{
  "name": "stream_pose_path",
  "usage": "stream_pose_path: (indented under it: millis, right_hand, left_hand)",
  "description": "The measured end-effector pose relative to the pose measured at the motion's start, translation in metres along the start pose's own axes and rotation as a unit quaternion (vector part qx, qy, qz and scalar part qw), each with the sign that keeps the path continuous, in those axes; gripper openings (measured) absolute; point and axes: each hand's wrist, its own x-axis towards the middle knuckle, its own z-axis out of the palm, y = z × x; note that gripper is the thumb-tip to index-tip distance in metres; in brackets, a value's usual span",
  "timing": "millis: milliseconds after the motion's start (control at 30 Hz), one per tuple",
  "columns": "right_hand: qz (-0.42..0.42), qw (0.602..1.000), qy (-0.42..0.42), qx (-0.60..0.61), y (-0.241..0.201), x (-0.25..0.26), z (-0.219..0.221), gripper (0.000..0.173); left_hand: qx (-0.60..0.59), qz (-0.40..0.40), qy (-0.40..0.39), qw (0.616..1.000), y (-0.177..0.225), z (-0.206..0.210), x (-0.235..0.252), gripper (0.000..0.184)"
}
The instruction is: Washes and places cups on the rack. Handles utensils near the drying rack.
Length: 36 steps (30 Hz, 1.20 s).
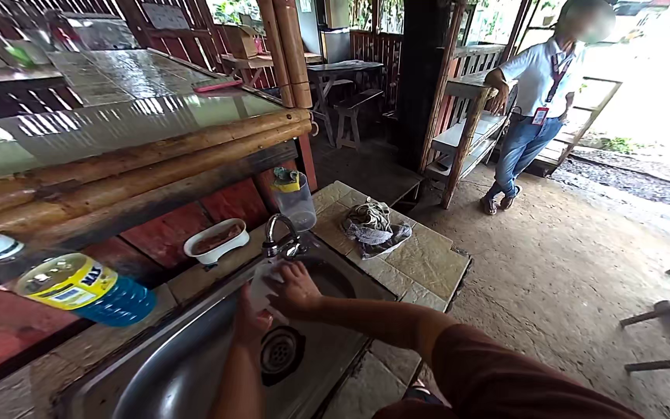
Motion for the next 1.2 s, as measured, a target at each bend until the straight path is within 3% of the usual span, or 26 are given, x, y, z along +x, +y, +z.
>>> stream_pose_path:
  millis: [100,167,233,267,333,400,467,533,600,633,667,733,800,867,967,1067,1167,1200]
  right_hand:
    - [-0.160,0.972,-0.159,-0.057,0.020,0.002,-0.012,0.029]
    - [-0.199,0.933,-0.257,-0.156,0.026,0.012,-0.023,0.024]
    - [-0.116,0.938,-0.297,-0.132,0.023,0.017,-0.036,0.028]
    - [-0.038,0.957,-0.285,-0.031,0.020,0.019,-0.041,0.029]
    - [0.107,0.945,-0.195,0.239,0.024,0.024,-0.025,0.029]
    - [0.180,0.918,-0.129,0.328,0.031,0.029,0.006,0.031]
    - [0.190,0.945,-0.135,0.229,0.017,0.034,0.014,0.039]
    - [0.113,0.966,-0.209,0.100,-0.002,0.035,0.010,0.040]
    - [0.032,0.967,-0.251,0.037,-0.006,0.035,-0.003,0.040]
    - [0.009,0.973,-0.226,0.047,-0.001,0.033,-0.011,0.037]
    - [0.000,0.983,-0.167,0.080,0.009,0.033,-0.018,0.033]
    - [0.062,0.986,-0.059,0.140,0.022,0.037,-0.036,0.032]
    - [0.163,0.979,-0.077,0.094,0.005,0.041,-0.065,0.035]
    - [0.171,0.970,-0.172,0.015,-0.018,0.047,-0.080,0.039]
    - [0.105,0.953,-0.260,-0.113,-0.037,0.052,-0.082,0.041]
    - [0.109,0.894,-0.368,-0.232,-0.057,0.061,-0.087,0.032]
    - [0.109,0.828,-0.450,-0.317,-0.060,0.071,-0.084,0.039]
    - [0.055,0.862,-0.397,-0.309,-0.034,0.068,-0.073,0.040]
  left_hand:
    - [0.131,-0.016,-0.013,0.991,-0.003,-0.012,0.009,0.045]
    - [0.214,-0.066,-0.066,0.972,-0.003,-0.013,0.014,0.048]
    - [0.196,-0.047,-0.095,0.975,-0.003,-0.002,0.010,0.050]
    - [0.165,-0.023,-0.092,0.982,-0.003,0.004,0.004,0.048]
    - [0.094,0.042,-0.076,0.992,-0.004,0.010,-0.005,0.036]
    - [0.072,0.091,-0.072,0.991,-0.015,0.000,-0.005,0.036]
    - [0.017,0.065,-0.006,0.998,-0.029,0.002,-0.001,0.043]
    - [-0.060,0.032,0.012,0.998,-0.045,0.000,0.002,0.057]
    - [-0.100,-0.005,0.023,0.995,-0.052,-0.004,0.001,0.051]
    - [-0.111,-0.035,0.034,0.993,-0.051,-0.004,0.004,0.042]
    - [-0.114,-0.063,0.035,0.991,-0.049,-0.003,0.009,0.045]
    - [-0.129,-0.113,-0.005,0.985,-0.046,-0.009,0.018,0.053]
    - [-0.114,-0.117,-0.036,0.986,-0.042,-0.010,0.016,0.056]
    - [-0.088,-0.094,-0.061,0.990,-0.029,-0.008,0.005,0.048]
    - [-0.035,-0.079,-0.051,0.995,-0.012,-0.009,0.004,0.043]
    - [0.060,0.013,-0.020,0.998,0.005,-0.015,-0.008,0.043]
    - [0.263,0.172,0.014,0.949,0.026,-0.019,-0.050,0.053]
    - [0.343,0.191,0.023,0.919,0.036,-0.018,-0.073,0.061]
